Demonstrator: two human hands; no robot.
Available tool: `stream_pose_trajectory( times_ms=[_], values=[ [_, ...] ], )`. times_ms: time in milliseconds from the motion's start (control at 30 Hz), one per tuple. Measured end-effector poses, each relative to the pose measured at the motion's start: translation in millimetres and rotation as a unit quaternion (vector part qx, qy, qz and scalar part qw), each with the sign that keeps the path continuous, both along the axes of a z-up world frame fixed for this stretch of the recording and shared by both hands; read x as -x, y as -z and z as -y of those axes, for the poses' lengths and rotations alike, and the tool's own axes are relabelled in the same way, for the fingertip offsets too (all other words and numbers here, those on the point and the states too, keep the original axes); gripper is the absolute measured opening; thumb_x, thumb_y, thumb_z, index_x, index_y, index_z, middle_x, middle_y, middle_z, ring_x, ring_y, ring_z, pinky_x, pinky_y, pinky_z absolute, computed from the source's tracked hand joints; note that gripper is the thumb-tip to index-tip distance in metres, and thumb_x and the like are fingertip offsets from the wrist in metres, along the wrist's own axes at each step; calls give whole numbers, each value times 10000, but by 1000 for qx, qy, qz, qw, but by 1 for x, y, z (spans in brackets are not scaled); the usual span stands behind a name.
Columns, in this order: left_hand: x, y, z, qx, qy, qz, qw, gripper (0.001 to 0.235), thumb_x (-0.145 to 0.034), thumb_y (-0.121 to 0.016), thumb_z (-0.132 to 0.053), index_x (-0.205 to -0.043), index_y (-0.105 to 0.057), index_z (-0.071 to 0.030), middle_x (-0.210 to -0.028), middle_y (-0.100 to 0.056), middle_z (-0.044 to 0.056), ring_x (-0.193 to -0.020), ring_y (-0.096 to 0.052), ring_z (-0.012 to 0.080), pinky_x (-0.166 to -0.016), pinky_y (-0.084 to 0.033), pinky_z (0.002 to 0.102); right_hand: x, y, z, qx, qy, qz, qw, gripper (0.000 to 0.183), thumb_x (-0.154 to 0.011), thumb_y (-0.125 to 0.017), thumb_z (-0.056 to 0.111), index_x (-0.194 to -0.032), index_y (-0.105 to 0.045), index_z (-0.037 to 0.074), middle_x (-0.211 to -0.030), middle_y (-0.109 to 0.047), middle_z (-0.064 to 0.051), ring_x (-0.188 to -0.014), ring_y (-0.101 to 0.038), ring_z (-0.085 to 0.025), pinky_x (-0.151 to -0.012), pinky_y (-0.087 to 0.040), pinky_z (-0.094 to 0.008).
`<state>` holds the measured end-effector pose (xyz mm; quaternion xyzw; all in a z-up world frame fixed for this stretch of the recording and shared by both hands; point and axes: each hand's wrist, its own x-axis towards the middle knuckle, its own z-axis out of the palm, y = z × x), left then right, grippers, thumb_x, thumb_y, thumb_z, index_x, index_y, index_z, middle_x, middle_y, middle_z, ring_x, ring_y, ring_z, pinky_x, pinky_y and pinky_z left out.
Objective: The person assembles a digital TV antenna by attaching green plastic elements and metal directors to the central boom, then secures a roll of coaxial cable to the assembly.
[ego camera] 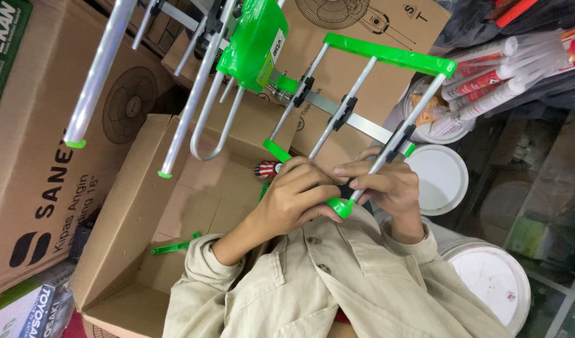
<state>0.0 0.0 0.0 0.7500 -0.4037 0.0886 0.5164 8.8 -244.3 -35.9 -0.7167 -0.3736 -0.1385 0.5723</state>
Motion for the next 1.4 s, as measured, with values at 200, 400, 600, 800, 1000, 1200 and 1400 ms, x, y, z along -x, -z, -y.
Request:
stream_pose_trajectory(
  times_ms=[200, 400, 600, 800, 1000, 1200, 1400],
  values=[
    [0, 2, -1, -1, 4, -5, 1000, 350, -841, -791, -322, -1049, -693, -58, -984, -653, 55, -954, -638, 247, -934, -470, 416, -1, -6, -5, -29, -2, -13, 999, 289, -787, -784, 222, -963, -700, 8, -966, -764, -193, -936, -792, -293, -859, -607, -363],
    [3, 6, -3, 1, -4, -2, 1000, 339, -846, -793, -332, -1042, -702, -71, -978, -646, 47, -949, -632, 241, -969, -462, 431, 0, -9, -7, -16, 2, -7, 1000, 269, -789, -796, 193, -920, -700, -22, -928, -766, -193, -895, -795, -277, -861, -606, -353],
    [6, 6, 0, -4, -26, -18, 1000, 371, -845, -769, -357, -1062, -703, -62, -1009, -655, 58, -978, -627, 259, -1016, -459, 445, 4, -10, -5, -10, 19, -44, 999, 253, -766, -796, 188, -904, -706, -3, -924, -771, -176, -896, -798, -255, -883, -590, -329],
    [8, 10, 0, 4, -47, -15, 999, 400, -831, -773, -375, -1051, -688, -52, -990, -650, 69, -974, -627, 267, -1024, -456, 450, 6, -14, -10, -10, 17, -21, 1000, 191, -822, -767, 117, -936, -725, -31, -869, -780, -140, -930, -808, -281, -850, -603, -325],
    [8, 18, 0, 21, -50, -22, 998, 406, -808, -818, -357, -1031, -681, -48, -1005, -670, 69, -972, -645, 260, -1019, -468, 450, 10, -19, -9, 13, 11, -28, 999, 242, -828, -777, 136, -995, -709, -25, -1006, -768, -186, -1012, -783, -279, -929, -602, -366],
    [5, 28, -1, 76, -39, -34, 996, 461, -765, -870, -359, -1024, -673, -34, -1006, -669, 68, -994, -663, 250, -977, -510, 441, 6, -23, -5, 27, -66, -22, 997, 501, -732, -889, 217, -1088, -661, -51, -1136, -702, -276, -1056, -746, -317, -935, -559, -421],
    [-8, 29, -19, 2, -19, -12, 1000, 432, -821, -839, -289, -1152, -697, -50, -1247, -679, 110, -1205, -656, 297, -1163, -444, 520, 9, -16, -17, 13, 25, 50, 998, 499, -736, -944, 220, -1052, -631, -8, -1134, -714, -265, -1034, -758, -370, -904, -609, -416]
  ],
)
